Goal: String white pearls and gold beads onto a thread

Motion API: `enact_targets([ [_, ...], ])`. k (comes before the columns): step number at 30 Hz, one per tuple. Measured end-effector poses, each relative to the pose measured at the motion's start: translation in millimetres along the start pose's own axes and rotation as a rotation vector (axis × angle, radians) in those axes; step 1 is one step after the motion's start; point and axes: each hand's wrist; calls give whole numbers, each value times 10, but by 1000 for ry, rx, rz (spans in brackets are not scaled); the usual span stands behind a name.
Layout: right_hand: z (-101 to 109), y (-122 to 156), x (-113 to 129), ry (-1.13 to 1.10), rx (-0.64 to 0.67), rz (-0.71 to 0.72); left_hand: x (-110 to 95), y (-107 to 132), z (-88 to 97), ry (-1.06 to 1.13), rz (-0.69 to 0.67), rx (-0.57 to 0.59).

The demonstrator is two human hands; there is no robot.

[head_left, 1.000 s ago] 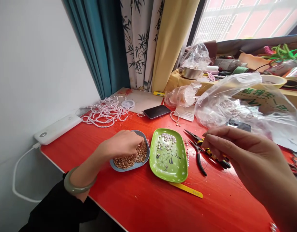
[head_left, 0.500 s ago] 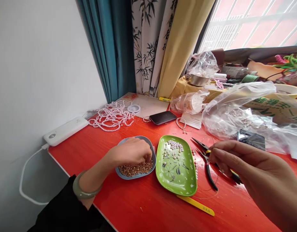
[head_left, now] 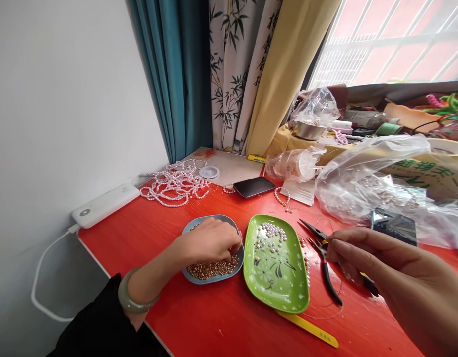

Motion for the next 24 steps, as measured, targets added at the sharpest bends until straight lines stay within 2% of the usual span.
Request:
enact_targets([
  [8, -7, -2, -36, 1, 21, -19, 76, 57, 131, 26, 12, -16],
  [16, 0, 6, -49, -7, 34, -20, 20, -9, 7, -14, 0, -21],
  [24, -61, 16, -23, -50, 50, -35, -11, -28, -19, 15, -48, 21],
])
Point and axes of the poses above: each hand's wrist, its own y-axis away from the middle knuckle, its own z-axis out of the back of the hand, x = y × z, and after that the axes turned 6 degrees about z, right-handed
